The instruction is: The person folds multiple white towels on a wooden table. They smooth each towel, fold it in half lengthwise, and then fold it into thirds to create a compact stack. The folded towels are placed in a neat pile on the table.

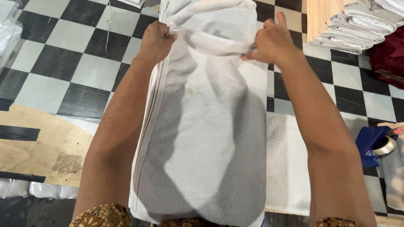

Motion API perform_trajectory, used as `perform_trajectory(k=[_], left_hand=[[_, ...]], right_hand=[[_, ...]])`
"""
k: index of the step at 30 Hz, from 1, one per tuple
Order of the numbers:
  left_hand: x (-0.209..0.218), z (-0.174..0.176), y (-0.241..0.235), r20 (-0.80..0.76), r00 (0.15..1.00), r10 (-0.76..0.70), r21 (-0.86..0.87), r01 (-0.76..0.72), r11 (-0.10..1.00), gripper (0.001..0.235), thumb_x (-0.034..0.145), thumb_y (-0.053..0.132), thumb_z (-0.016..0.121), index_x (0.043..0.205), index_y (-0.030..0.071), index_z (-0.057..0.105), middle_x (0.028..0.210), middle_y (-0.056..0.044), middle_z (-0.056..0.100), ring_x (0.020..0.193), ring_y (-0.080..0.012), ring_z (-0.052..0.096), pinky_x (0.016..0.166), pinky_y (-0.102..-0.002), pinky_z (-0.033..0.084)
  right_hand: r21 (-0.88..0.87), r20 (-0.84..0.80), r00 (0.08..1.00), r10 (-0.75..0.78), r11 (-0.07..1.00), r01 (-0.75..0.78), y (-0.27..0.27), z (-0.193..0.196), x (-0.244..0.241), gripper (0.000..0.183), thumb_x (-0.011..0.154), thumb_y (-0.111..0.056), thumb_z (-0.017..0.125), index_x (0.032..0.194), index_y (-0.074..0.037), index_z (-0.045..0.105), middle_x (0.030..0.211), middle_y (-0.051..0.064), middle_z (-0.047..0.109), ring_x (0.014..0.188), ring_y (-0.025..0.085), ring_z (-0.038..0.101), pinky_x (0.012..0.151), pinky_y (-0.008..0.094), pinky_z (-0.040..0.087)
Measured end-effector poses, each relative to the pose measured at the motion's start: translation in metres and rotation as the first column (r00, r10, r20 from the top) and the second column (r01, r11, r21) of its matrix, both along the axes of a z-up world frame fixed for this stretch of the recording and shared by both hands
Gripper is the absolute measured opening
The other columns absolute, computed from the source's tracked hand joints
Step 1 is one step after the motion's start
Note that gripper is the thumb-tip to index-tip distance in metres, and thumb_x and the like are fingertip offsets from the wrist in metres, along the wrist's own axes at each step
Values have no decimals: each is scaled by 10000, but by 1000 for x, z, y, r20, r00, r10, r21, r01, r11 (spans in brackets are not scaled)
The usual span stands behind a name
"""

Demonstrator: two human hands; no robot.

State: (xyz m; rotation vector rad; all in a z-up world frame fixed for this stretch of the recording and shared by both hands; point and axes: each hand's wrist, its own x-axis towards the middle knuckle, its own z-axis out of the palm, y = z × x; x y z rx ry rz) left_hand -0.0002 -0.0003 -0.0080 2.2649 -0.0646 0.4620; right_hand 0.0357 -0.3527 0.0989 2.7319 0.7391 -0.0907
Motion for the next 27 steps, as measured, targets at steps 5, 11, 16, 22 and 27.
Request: perform_trajectory(k=[5, 11, 16, 22, 27], left_hand=[[-3, 4, -4, -140, 988, 68, -6, -70, 998, 472, 949, 192, 787, 645, -41, 510, 757, -189, 592, 651, -308, 612, 645, -447, 503], [6, -11, -7, -75, 994, 79, -18, -80, 997, 421, 912, 188, 803, 668, -35, 544, 939, -180, 639, 750, -292, 639, 702, -422, 514], [8, -16, -4, -48, 997, 56, -4, -56, 998, 393, 926, 173, 792, 689, -47, 567, 990, -172, 657, 788, -292, 648, 740, -419, 525], [-8, -7, -1, -298, 947, 124, -60, -148, 987, 429, 1035, 239, 727, 800, -66, 538, 850, -286, 598, 792, -386, 588, 744, -449, 491], [6, -20, -8, -197, 959, 205, -129, -232, 964, 307, 991, 223, 685, 826, -16, 585, 846, -220, 646, 794, -371, 639, 754, -453, 486]], right_hand=[[529, -352, 871, -342, 695, 487, -17, 1, 27, 480, 1039, -535, 618, 1024, -84, 781, 1021, 128, 730, 1117, 341, 606, 992, 510, 461], [139, -272, 937, -219, 954, 264, -15, -18, 36, 283, 769, -207, 843, 1031, -156, 752, 1050, 89, 729, 1060, 317, 609, 881, 506, 494], [-205, 50, 999, -18, 978, 28, -8, -55, 53, 117, 846, -13, 707, 889, -67, 801, 996, 116, 771, 1075, 279, 647, 994, 439, 455], [295, 371, 926, 60, 938, -179, -32, -72, 74, 37, 915, -53, 702, 922, -32, 732, 1052, 152, 715, 1093, 335, 637, 915, 468, 506], [506, 42, 909, -414, 794, 338, -50, -70, 67, 258, 1119, -238, 622, 1032, -14, 716, 1075, 231, 715, 1025, 406, 686, 867, 533, 558]])
